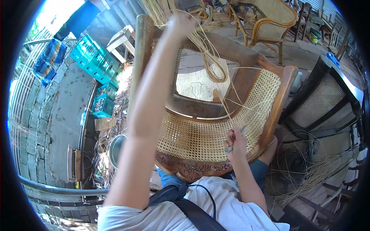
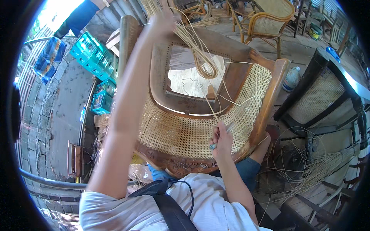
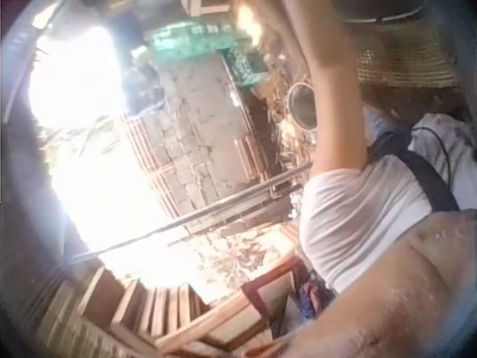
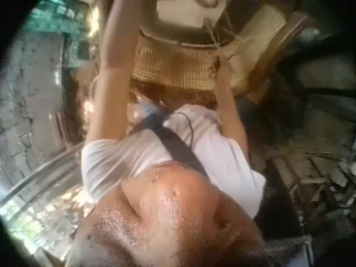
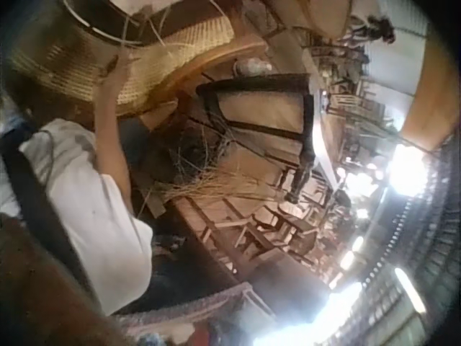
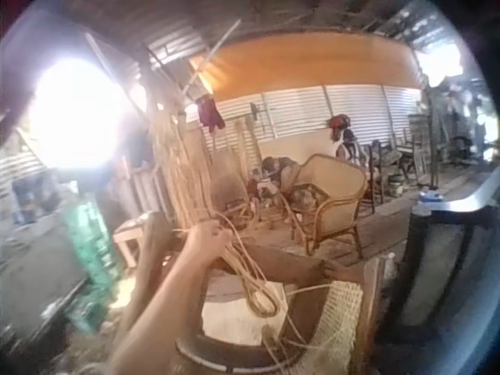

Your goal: The person weaves cane webbing onto a wooden chair frame, threading cane strips through the mesh and trimming and tucking the ends using a blade tool.

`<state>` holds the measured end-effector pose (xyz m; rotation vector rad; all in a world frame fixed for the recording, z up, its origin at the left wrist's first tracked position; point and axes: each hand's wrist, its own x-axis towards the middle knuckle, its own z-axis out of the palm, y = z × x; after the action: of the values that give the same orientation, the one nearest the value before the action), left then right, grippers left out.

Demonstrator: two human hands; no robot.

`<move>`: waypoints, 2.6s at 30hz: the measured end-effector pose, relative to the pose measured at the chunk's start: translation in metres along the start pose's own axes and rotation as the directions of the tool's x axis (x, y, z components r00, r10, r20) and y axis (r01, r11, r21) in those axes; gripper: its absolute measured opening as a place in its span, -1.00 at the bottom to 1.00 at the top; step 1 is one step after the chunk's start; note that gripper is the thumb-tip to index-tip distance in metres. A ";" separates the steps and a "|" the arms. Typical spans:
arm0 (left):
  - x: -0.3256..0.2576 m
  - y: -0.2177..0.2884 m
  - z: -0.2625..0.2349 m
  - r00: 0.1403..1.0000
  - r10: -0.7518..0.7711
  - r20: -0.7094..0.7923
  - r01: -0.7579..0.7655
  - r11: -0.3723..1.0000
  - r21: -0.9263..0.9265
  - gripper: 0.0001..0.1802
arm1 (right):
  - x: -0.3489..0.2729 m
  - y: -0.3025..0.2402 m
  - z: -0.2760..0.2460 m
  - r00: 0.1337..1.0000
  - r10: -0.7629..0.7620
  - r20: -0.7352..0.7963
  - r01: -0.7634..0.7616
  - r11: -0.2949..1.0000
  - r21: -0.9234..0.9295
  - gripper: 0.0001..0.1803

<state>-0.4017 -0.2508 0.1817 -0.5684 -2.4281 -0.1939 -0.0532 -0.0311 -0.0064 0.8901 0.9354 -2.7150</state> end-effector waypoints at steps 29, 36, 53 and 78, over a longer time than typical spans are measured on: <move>-0.389 0.084 0.236 0.528 -0.284 0.800 0.847 0.250 -0.470 -0.82 | 0.194 0.076 -0.045 0.971 0.181 0.158 0.208 -0.304 -0.930 -0.76; -0.402 0.077 0.263 0.556 -0.177 0.812 0.758 0.509 -0.408 -0.79 | 0.212 0.076 -0.011 0.947 0.316 0.061 0.229 -0.530 -0.816 -0.72; -0.389 0.080 0.251 0.444 -0.042 0.895 0.699 0.642 -0.316 -0.76 | 0.245 0.097 -0.020 0.945 0.317 0.074 0.247 -0.551 -0.797 -0.81; -0.353 0.086 0.224 0.372 0.050 0.927 0.742 0.584 -0.329 -0.50 | 0.185 0.042 -0.072 0.997 0.078 0.011 0.023 -0.156 -0.987 -0.83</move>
<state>-0.2354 -0.2367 -0.2115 -0.4063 -3.4877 -1.5401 -0.1560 -0.0095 -0.1799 0.3101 2.3323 -0.9488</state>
